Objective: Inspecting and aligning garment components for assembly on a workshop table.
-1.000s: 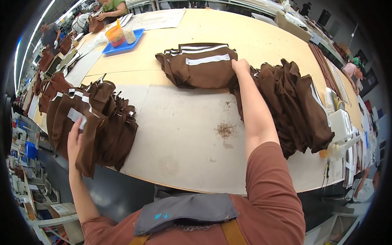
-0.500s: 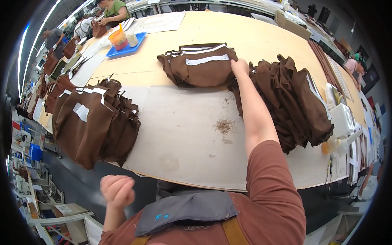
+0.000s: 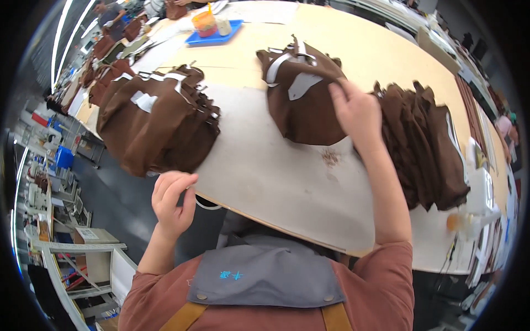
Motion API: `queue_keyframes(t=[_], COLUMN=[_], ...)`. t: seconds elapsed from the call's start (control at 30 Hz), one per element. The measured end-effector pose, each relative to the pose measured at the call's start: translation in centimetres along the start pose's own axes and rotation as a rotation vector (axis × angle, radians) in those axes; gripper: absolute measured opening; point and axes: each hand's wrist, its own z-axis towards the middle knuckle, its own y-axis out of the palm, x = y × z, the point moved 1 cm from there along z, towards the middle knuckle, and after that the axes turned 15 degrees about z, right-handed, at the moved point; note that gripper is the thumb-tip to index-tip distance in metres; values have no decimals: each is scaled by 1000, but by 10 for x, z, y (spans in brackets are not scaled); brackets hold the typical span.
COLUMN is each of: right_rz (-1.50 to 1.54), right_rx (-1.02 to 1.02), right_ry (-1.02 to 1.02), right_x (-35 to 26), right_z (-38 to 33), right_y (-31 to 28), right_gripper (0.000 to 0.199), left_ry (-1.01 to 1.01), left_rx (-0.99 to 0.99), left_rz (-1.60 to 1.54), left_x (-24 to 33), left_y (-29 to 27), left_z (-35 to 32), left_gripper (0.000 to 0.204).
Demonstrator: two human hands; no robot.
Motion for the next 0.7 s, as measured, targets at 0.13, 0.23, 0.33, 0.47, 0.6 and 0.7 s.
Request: queue_keyframes(t=[0.13, 0.23, 0.33, 0.47, 0.6, 0.7], right_rz=[126, 135, 135, 167, 229, 217], right_rx=[-86, -86, -110, -145, -281, -318], right_ry=[-94, -76, -66, -88, 32, 31], right_x=[-9, 2, 16, 23, 33, 50], right_z=[-53, -63, -68, -80, -92, -98], right_y=[17, 14, 4, 2, 12, 20], right_gripper=[23, 22, 22, 23, 25, 24], left_ry=[59, 107, -88, -249, -615, -449], left_rx=[-147, 38, 188, -63, -491, -442], left_rz=[-12, 167, 226, 646, 821, 1057], left_x=[21, -4, -65, -211, -268, -253], left_y=[14, 3, -28, -51, -41, -27], left_z=[18, 39, 79, 106, 99, 103], left_gripper=[31, 34, 20, 46, 65, 45])
